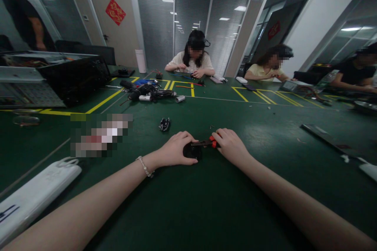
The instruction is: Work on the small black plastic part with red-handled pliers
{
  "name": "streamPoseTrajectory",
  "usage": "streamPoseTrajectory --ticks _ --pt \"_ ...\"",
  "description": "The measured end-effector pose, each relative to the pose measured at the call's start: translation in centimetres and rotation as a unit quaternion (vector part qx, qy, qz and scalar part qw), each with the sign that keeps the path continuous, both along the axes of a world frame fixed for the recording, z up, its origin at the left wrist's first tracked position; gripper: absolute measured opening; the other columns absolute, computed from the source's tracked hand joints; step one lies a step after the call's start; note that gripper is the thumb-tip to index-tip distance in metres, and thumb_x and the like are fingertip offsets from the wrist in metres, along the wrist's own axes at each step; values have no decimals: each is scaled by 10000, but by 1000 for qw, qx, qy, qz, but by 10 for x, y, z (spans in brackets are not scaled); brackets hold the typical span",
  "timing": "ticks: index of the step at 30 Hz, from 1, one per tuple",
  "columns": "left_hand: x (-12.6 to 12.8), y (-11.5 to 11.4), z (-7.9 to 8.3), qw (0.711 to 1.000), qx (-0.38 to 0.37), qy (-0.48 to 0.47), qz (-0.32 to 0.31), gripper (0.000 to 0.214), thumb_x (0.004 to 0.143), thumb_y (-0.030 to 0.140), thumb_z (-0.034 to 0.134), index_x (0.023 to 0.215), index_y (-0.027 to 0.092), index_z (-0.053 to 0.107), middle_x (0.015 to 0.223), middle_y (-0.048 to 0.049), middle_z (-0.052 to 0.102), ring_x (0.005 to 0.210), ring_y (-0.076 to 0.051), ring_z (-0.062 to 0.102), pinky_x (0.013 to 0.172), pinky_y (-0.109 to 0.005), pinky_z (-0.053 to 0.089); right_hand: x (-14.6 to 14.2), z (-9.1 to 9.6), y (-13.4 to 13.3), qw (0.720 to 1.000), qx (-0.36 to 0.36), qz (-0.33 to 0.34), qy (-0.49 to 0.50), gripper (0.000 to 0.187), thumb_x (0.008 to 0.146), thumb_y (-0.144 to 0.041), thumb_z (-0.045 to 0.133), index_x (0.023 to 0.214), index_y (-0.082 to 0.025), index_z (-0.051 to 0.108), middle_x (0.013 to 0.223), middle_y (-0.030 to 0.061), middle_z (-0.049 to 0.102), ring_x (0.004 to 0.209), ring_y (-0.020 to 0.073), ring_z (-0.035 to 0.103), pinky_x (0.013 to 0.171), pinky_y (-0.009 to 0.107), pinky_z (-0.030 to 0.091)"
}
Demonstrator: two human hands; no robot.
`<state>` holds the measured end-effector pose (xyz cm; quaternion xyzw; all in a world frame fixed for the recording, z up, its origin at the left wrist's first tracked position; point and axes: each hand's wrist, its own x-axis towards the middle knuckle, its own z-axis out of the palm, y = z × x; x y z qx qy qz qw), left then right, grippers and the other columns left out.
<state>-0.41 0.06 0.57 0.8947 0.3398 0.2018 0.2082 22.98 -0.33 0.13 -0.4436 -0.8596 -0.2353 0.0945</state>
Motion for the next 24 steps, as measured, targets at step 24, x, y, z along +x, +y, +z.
streamPoseTrajectory --ticks 24 --pt "-1 3 -1 1000 0 1 -14 511 650 451 643 1091 242 490 1024 -37 487 935 -228 455 808 -352 372 -1 1 1 1000 -1 -10 -6 317 643 -132 575 958 -140 542 902 94 546 815 214 489 722 336 381"
